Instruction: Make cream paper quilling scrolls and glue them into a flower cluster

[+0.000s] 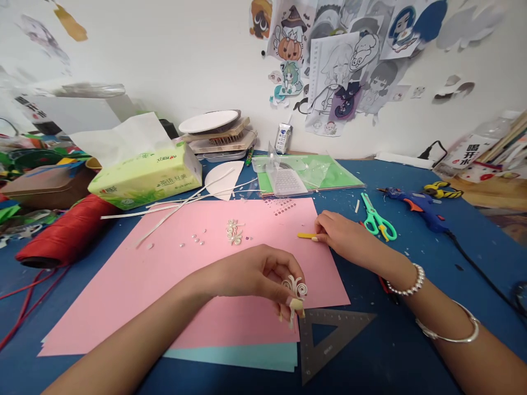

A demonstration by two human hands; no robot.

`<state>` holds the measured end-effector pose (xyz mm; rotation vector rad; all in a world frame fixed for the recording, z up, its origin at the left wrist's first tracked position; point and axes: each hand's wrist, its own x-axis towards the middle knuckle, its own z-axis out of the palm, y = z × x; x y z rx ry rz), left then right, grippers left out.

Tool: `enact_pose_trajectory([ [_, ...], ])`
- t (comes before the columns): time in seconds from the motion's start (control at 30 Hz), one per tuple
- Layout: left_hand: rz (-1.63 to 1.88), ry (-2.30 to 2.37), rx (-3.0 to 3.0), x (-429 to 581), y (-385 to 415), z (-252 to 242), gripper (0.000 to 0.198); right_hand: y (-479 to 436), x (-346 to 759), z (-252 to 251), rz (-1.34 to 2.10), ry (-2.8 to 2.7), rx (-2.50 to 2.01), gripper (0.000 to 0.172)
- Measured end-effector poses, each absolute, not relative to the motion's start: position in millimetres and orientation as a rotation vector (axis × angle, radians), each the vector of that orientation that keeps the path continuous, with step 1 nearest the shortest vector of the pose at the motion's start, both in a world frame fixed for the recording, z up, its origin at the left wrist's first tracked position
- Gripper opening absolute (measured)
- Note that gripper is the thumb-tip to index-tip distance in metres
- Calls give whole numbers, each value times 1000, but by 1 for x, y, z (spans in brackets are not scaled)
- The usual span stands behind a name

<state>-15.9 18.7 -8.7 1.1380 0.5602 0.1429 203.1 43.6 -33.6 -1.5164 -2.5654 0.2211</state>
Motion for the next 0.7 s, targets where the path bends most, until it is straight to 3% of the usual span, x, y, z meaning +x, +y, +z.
enact_pose_trajectory([
  [0.4, -78, 452, 1094, -9, 9, -26, 12, 31, 190, -25, 151, -2493, -1503, 4],
  [0.5, 41, 486, 1074, -9, 10, -22, 10, 27, 187, -19, 169, -2337, -1451, 6],
  [0.63, 353, 603, 1066, -8, 17, -13, 8, 21, 187, -8, 254, -1995, -1320, 34],
  [0.7, 445, 651, 1071, -8, 19, -10, 8, 20, 189, -4, 367, -1831, -1293, 27],
])
